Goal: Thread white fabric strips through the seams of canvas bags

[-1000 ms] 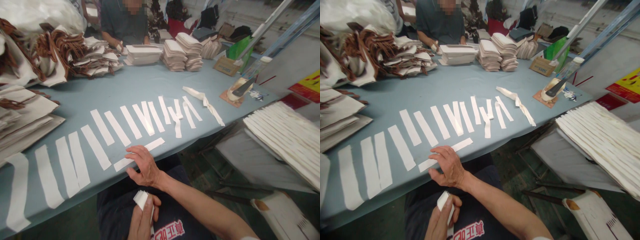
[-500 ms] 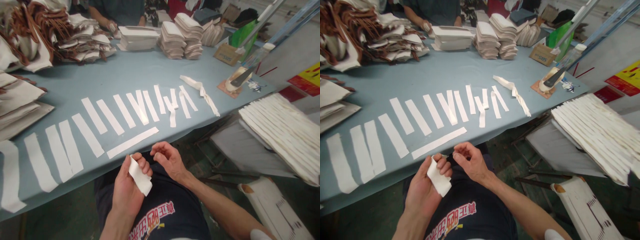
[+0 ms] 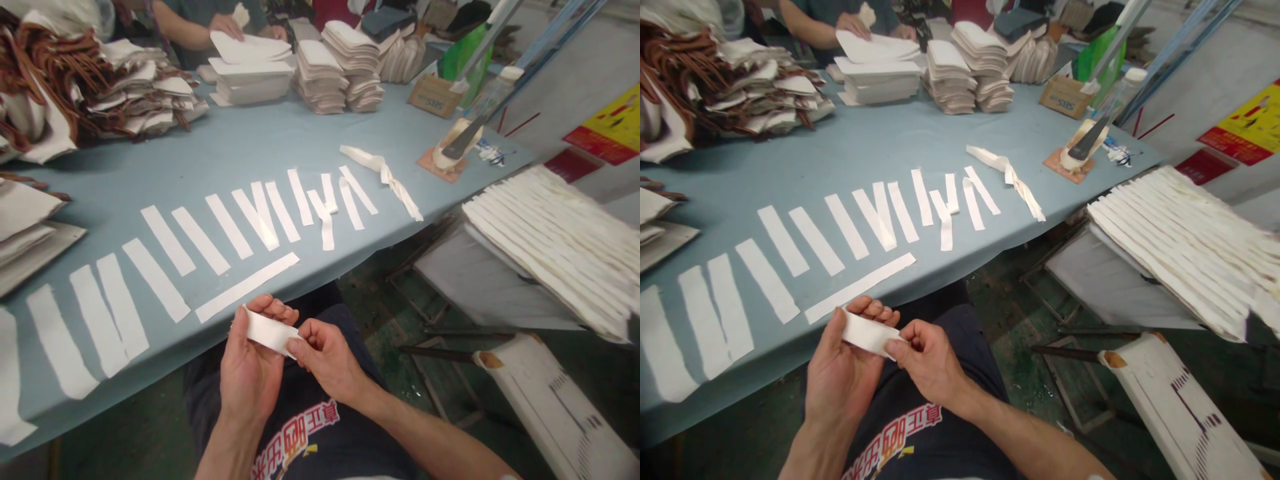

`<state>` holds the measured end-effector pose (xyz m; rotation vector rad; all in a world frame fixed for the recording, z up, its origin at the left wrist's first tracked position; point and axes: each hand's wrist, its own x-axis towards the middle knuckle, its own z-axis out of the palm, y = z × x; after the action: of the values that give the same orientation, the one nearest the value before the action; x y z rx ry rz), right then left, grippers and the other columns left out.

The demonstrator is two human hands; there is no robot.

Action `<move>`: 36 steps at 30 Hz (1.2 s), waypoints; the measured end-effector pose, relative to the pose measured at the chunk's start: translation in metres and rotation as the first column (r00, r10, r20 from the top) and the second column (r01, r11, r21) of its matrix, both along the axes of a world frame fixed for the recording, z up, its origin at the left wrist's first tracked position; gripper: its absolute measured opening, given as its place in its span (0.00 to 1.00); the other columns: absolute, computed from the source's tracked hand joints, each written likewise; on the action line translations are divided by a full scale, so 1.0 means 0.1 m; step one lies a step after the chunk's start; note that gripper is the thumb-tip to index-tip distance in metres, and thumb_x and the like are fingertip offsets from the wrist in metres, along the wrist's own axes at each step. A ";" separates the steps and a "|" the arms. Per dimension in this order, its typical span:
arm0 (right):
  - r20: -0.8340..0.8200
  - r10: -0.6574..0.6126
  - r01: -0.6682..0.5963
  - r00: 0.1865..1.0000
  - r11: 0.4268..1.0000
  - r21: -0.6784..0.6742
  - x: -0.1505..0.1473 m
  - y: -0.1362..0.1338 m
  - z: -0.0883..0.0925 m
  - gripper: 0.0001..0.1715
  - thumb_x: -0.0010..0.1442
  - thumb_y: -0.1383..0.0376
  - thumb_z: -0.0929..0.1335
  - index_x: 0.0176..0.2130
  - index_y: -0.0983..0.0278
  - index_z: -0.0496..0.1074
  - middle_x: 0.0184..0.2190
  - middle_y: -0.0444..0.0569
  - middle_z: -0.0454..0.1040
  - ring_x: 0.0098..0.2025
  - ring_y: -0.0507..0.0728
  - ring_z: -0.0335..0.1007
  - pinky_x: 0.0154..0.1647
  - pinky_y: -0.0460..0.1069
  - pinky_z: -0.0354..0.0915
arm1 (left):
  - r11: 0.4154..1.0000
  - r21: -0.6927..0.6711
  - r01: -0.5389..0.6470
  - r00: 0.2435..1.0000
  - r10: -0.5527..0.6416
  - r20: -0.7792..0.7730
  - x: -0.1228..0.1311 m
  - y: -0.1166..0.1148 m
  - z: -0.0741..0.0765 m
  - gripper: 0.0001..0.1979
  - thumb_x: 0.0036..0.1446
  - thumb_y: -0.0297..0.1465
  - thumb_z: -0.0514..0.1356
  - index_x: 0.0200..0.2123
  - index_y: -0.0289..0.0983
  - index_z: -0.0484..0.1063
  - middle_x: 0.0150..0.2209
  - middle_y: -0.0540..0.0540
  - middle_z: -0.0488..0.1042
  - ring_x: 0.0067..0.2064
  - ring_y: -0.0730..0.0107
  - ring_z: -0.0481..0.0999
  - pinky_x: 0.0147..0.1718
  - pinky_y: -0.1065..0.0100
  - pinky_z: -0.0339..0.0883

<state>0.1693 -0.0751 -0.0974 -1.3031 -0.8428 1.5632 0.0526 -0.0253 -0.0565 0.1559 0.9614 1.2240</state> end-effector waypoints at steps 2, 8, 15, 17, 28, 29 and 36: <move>0.085 0.026 -0.031 0.996 0.998 0.058 0.04 -0.01 0.02 0.41 0.59 0.27 0.70 0.29 0.60 0.64 0.21 0.37 0.62 0.22 0.48 0.53 0.24 0.46 0.51 | 1.000 0.009 0.021 1.000 -0.021 -0.023 0.01 0.00 0.01 0.29 0.32 0.48 0.85 0.33 0.37 0.84 0.31 0.49 0.81 0.34 0.66 0.83 0.40 0.65 0.84; 0.254 0.041 -0.079 0.966 0.987 0.142 0.16 0.00 0.03 0.44 0.67 0.27 0.62 0.25 0.60 0.64 0.20 0.40 0.65 0.23 0.49 0.57 0.27 0.47 0.55 | 0.996 0.020 0.092 0.990 -0.089 -0.108 0.00 0.01 -0.05 0.29 0.36 0.52 0.83 0.34 0.37 0.84 0.30 0.49 0.81 0.33 0.66 0.83 0.37 0.66 0.82; 0.388 0.131 -0.190 0.912 0.975 0.118 0.36 0.09 0.09 0.42 0.73 0.34 0.58 0.23 0.60 0.64 0.18 0.41 0.64 0.21 0.50 0.58 0.26 0.48 0.55 | 0.985 0.063 0.158 0.939 -0.130 -0.320 -0.03 0.02 -0.22 0.34 0.44 0.61 0.76 0.38 0.37 0.82 0.30 0.47 0.83 0.31 0.65 0.82 0.29 0.68 0.78; 0.456 0.151 -0.225 0.877 0.968 0.112 0.40 0.13 0.13 0.38 0.74 0.40 0.60 0.22 0.60 0.64 0.18 0.42 0.65 0.22 0.51 0.59 0.28 0.48 0.53 | 0.978 0.083 0.191 0.907 -0.143 -0.396 -0.04 0.00 -0.27 0.35 0.48 0.63 0.73 0.39 0.36 0.82 0.31 0.47 0.84 0.31 0.64 0.82 0.29 0.68 0.77; 0.475 0.238 -0.271 0.847 0.963 0.002 0.55 0.34 0.26 0.37 0.71 0.39 0.63 0.21 0.60 0.61 0.17 0.40 0.60 0.22 0.50 0.54 0.27 0.50 0.47 | 0.942 0.097 0.322 0.739 -0.185 -0.648 -0.15 0.00 -0.39 0.37 0.60 0.66 0.63 0.44 0.36 0.81 0.35 0.43 0.85 0.35 0.61 0.82 0.35 0.65 0.75; 0.394 0.262 -0.272 0.881 0.962 -0.033 0.55 0.35 0.25 0.40 0.70 0.35 0.63 0.21 0.60 0.61 0.16 0.40 0.61 0.21 0.50 0.53 0.26 0.49 0.47 | 0.940 0.093 0.328 0.740 -0.195 -0.644 -0.15 0.00 -0.41 0.37 0.60 0.66 0.62 0.44 0.36 0.81 0.33 0.44 0.84 0.33 0.61 0.81 0.33 0.65 0.74; 0.179 0.258 -0.236 0.949 0.962 -0.139 0.50 0.36 0.21 0.48 0.58 0.21 0.63 0.19 0.59 0.61 0.12 0.38 0.57 0.16 0.48 0.46 0.19 0.47 0.43 | 0.944 0.040 0.327 0.797 -0.252 -0.549 -0.10 0.02 -0.43 0.35 0.57 0.65 0.65 0.41 0.37 0.79 0.27 0.47 0.81 0.24 0.65 0.76 0.23 0.67 0.67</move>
<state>0.2191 -0.0388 -0.0765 -1.4993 -1.0870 1.7192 0.0423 -0.0237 -0.0995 0.7652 1.2839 0.9666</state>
